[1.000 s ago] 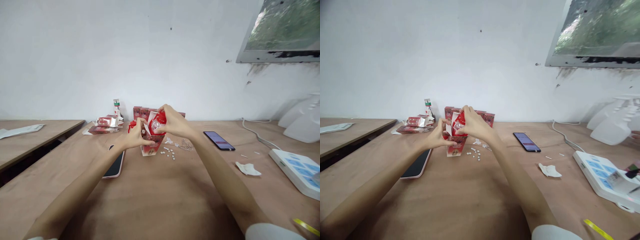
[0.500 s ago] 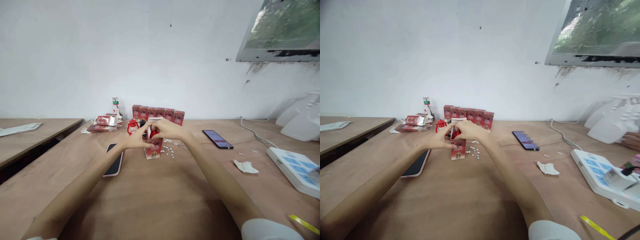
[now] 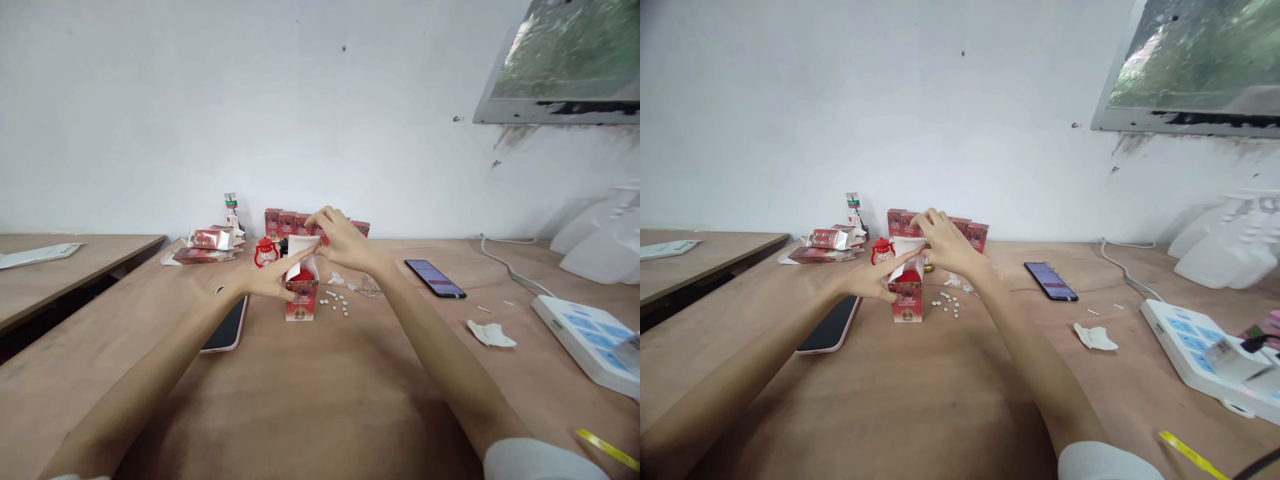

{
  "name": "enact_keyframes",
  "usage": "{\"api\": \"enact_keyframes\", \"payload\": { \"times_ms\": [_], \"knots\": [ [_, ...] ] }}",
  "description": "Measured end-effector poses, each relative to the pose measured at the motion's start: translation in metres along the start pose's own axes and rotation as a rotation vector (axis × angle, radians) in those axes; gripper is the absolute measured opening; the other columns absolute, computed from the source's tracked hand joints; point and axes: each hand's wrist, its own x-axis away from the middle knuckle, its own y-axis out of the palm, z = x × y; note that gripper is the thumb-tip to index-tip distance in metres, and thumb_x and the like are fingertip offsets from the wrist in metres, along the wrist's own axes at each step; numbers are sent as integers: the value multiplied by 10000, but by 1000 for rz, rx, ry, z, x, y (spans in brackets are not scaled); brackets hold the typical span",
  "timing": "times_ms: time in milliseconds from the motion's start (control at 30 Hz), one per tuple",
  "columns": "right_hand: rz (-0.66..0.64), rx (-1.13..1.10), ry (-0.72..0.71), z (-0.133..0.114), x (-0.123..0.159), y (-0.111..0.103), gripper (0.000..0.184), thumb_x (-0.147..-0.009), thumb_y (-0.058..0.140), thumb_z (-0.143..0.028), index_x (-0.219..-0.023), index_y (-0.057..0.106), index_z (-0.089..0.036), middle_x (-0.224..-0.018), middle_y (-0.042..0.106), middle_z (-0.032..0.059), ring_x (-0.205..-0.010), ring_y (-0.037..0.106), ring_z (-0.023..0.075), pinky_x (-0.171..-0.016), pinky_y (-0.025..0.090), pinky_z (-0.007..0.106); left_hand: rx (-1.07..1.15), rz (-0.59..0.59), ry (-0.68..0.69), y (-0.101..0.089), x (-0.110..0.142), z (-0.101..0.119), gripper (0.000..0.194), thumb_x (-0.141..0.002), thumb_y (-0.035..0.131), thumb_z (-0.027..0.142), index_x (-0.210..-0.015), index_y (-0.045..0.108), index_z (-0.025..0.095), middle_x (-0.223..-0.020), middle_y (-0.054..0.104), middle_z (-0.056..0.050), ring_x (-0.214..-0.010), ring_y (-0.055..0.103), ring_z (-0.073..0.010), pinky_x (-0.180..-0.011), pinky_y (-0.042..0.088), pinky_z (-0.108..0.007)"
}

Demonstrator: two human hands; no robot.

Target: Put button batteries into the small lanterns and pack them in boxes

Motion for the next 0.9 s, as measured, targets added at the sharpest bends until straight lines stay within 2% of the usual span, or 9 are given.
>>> {"api": "enact_keyframes", "payload": {
  "times_ms": [100, 200, 267, 367, 467, 600, 700, 800, 900],
  "knots": [
    [-49, 20, 28, 0, 0, 3, 519, -725, 654, -173, -1201, 450, -196, -1234, 492, 97, -1132, 478, 274, -910, 435, 432, -7, 20, 26, 2, -1, 0, 913, -615, 693, 194, -1423, 268, 201, -1479, 322, -112, -1340, 340, -297, -1063, 361, -441],
    [-125, -10, 40, 1, 1, 3, 544, -741, 681, -252, -1229, 448, -192, -1252, 525, 98, -1140, 497, 275, -917, 426, 440, -35, 11, 7, 0, -1, 0, 777, -636, 676, 193, -1358, 391, 216, -1351, 500, -91, -1216, 490, -277, -998, 424, -415],
    [-169, -63, 40, 0, 2, 1, 527, -753, 676, -272, -1232, 469, -198, -1260, 545, 92, -1130, 517, 265, -913, 429, 425, -46, -8, -11, -2, -1, 0, 665, -657, 674, 227, -1292, 475, 226, -1254, 581, -70, -1127, 555, -259, -951, 455, -395],
    [-282, -175, -7, -3, 3, -5, 455, -793, 634, -284, -1225, 509, -211, -1229, 589, 67, -1077, 566, 224, -884, 452, 359, -50, -3, -19, -4, -2, -1, 546, -690, 677, 327, -1212, 544, 235, -1231, 594, -68, -1151, 538, -261, -961, 442, -400],
    [-443, -197, -11, -6, 3, -6, 366, -885, 507, -336, -1225, 545, -207, -1152, 642, 62, -984, 615, 204, -830, 479, 332, -79, 97, -34, 6, -3, -8, 545, -701, 659, 428, -1188, 550, 210, -1220, 588, -94, -1174, 512, -295, -986, 414, -448],
    [-529, -215, -6, -4, 1, -2, 355, -942, 400, -302, -1269, 528, -252, -1214, 624, 31, -1057, 605, 197, -907, 467, 357, -70, 429, -10, 43, 0, -31, 577, -698, 639, 445, -1188, 498, 175, -1232, 533, -139, -1169, 493, -319, -1012, 375, -500],
    [-523, -259, -16, 1, 1, 1, 368, -923, 452, -262, -1286, 513, -268, -1324, 541, 11, -1206, 520, 200, -1014, 409, 378, -18, 585, 9, 72, 4, -50, 660, -694, 649, 426, -1243, 368, 189, -1298, 435, -167, -1250, 413, -332, -1035, 342, -534],
    [-573, -262, -18, 4, 2, 0, 413, -923, 442, -240, -1335, 458, -227, -1406, 442, 27, -1295, 427, 194, -1076, 350, 375, 49, 638, 58, 85, 7, -57, 811, -628, 714, 434, -1255, 250, 211, -1344, 333, -192, -1298, 353, -335, -1019, 377, -524],
    [-653, -199, 7, 5, 2, 0, 456, -930, 398, -241, -1378, 395, -153, -1467, 335, 70, -1357, 323, 207, -1123, 274, 384, 205, 633, 9, 82, 5, -51, 923, -630, 722, 447, -1303, 130, 227, -1375, 282, -206, -1275, 399, -315, -975, 438, -484]
  ]
}}
